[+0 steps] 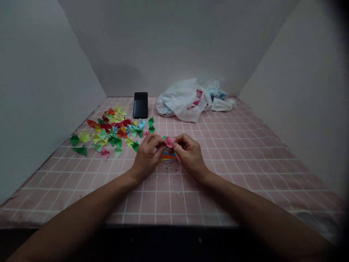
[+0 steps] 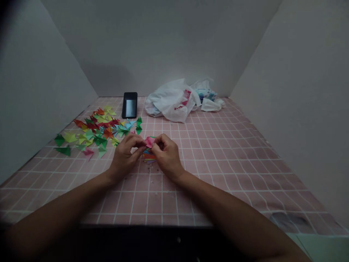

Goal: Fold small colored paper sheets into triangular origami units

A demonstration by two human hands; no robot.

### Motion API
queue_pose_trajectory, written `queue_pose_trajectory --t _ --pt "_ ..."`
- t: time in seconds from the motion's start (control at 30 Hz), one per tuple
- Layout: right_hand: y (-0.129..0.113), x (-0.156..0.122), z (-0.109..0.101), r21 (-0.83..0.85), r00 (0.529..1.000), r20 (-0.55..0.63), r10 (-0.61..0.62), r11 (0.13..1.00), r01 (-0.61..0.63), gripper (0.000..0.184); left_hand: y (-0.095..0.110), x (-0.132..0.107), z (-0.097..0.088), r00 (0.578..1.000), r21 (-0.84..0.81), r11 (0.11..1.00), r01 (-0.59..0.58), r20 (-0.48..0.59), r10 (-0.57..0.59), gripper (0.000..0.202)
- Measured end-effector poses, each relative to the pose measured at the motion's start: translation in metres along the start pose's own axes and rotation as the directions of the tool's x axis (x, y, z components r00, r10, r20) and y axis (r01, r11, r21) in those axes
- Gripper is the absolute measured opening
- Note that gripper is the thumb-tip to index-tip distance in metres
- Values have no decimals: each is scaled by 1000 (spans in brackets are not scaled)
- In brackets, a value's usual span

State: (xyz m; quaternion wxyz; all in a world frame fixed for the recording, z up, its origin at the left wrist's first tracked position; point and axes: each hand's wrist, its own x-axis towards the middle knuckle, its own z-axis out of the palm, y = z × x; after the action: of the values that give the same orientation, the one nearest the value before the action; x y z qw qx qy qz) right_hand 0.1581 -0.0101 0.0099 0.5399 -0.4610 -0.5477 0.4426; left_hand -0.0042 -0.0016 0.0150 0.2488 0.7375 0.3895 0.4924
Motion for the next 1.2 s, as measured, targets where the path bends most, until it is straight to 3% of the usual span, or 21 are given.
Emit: queue_pose_trajectory --t 0.13,0.27,0.33,0.43,0.5,0.57,0.8,1.03,1.1,1.2 --pt "-1 1 -1 -9 1000 -24 -19 1000 18 19 1 2 -5 996 150 986 -79 64 70 11" --pt "-3 1 -2 -132 997 -43 -60 990 54 16 3 1 -7 973 271 937 -222 118 197 14" --pt "-6 0 -2 -196 998 -22 -64 979 58 14 3 -1 -6 937 381 856 -350 155 314 16" --pt "-8 0 -1 -277 997 -7 -82 958 76 11 4 -4 -4 839 540 650 -534 244 486 16" --pt "-8 1 -2 -328 994 2 -109 939 104 8 5 -5 -2 789 583 552 -596 297 538 17" --pt "-8 2 -3 -371 993 22 -119 921 119 5 6 -6 -1 773 596 516 -615 328 543 19" --pt "-10 2 -7 -431 994 -34 -104 899 79 5 4 -5 -3 763 560 530 -637 357 539 14" --pt "-10 6 -6 -81 980 -14 199 977 -199 13 0 1 -8 763 546 552 -631 307 569 13" --pt "-14 6 -5 10 955 29 294 956 -294 15 -2 3 -8 784 519 601 -608 274 557 12" --pt "-17 4 -3 73 935 80 346 933 -351 16 -6 5 -9 853 439 735 -517 189 487 10"
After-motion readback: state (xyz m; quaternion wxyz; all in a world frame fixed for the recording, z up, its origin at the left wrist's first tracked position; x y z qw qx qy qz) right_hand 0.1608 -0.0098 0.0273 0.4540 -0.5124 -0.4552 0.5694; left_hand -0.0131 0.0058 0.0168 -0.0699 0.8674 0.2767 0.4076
